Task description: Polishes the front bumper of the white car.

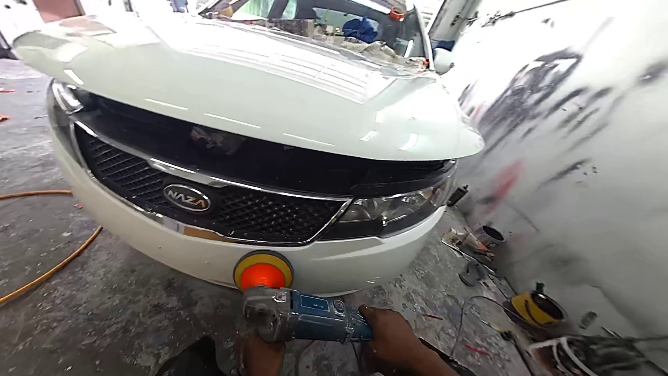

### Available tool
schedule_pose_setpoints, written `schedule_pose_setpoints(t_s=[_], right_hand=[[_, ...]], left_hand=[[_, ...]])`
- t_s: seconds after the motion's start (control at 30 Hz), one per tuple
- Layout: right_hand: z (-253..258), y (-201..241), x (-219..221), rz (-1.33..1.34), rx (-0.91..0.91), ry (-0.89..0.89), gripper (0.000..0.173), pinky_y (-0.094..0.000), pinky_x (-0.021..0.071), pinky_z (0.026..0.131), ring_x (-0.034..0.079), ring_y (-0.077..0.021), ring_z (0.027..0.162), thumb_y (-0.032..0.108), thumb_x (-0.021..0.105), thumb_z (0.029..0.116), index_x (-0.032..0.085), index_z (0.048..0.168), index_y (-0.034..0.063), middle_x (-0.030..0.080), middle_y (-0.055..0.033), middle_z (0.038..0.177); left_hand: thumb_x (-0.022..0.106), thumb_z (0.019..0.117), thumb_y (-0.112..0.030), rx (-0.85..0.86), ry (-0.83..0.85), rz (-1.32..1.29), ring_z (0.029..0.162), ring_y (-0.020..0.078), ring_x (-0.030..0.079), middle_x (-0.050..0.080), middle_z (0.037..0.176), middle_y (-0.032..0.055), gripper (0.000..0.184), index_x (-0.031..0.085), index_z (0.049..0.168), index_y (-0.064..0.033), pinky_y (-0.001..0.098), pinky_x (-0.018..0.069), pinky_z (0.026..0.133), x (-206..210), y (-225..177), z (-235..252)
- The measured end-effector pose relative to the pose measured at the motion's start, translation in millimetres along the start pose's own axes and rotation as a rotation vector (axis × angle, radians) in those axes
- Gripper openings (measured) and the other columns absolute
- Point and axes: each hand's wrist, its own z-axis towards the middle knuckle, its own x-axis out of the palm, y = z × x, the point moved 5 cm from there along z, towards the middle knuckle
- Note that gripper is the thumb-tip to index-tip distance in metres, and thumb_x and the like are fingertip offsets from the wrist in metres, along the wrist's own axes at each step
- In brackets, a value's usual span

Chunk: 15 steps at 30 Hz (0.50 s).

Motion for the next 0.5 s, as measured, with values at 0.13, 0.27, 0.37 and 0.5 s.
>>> schedule_pose_setpoints(t_s=[0.13, 0.27, 0.37, 0.5], right_hand=[[-37, -89, 26, 0.199, 0.075, -0.067, 0.060, -0.0612, 0.0530, 0.092, 0.069, -0.0352, 0.106, 0.039, 0.082, 0.0763, 0.065, 0.125, 0.0081, 0.072, -0.0154, 0.113], [-93, -173, 45, 0.406, 0.226, -0.154, 0.062, -0.0610, 0.0539, 0.093, 0.071, -0.0348, 0.104, 0.034, 0.086, 0.0734, 0.067, 0.126, 0.0068, 0.074, -0.0172, 0.109], [-129, -217, 51, 0.567, 0.319, -0.206, 0.063, -0.0560, 0.0543, 0.096, 0.071, -0.0301, 0.105, 0.028, 0.087, 0.0713, 0.068, 0.127, 0.0052, 0.074, -0.0161, 0.110], [-150, -235, 51, 0.707, 0.356, -0.281, 0.055, -0.0464, 0.0571, 0.090, 0.072, -0.0221, 0.095, 0.019, 0.086, 0.0692, 0.068, 0.119, 0.0015, 0.074, -0.0130, 0.103]], left_hand=[[0.077, 0.0832, -0.033, 0.136, 0.297, 0.151, 0.096, 0.0363, 0.073, 0.076, 0.095, 0.0180, 0.037, 0.075, 0.103, -0.0018, 0.0602, 0.0560, 0.088, 37, -54, -37], [0.065, 0.0930, -0.040, 0.341, 0.616, 0.314, 0.100, 0.0345, 0.073, 0.075, 0.101, 0.0161, 0.042, 0.071, 0.116, -0.0060, 0.0583, 0.0556, 0.089, 82, -128, -74], [0.061, 0.0948, -0.043, 0.449, 0.780, 0.407, 0.105, 0.0337, 0.071, 0.073, 0.108, 0.0158, 0.044, 0.068, 0.121, -0.0071, 0.0576, 0.0544, 0.091, 112, -184, -91], [0.064, 0.0921, -0.039, 0.540, 0.878, 0.481, 0.108, 0.0338, 0.068, 0.071, 0.114, 0.0158, 0.043, 0.067, 0.120, -0.0064, 0.0588, 0.0535, 0.091, 126, -238, -94]])
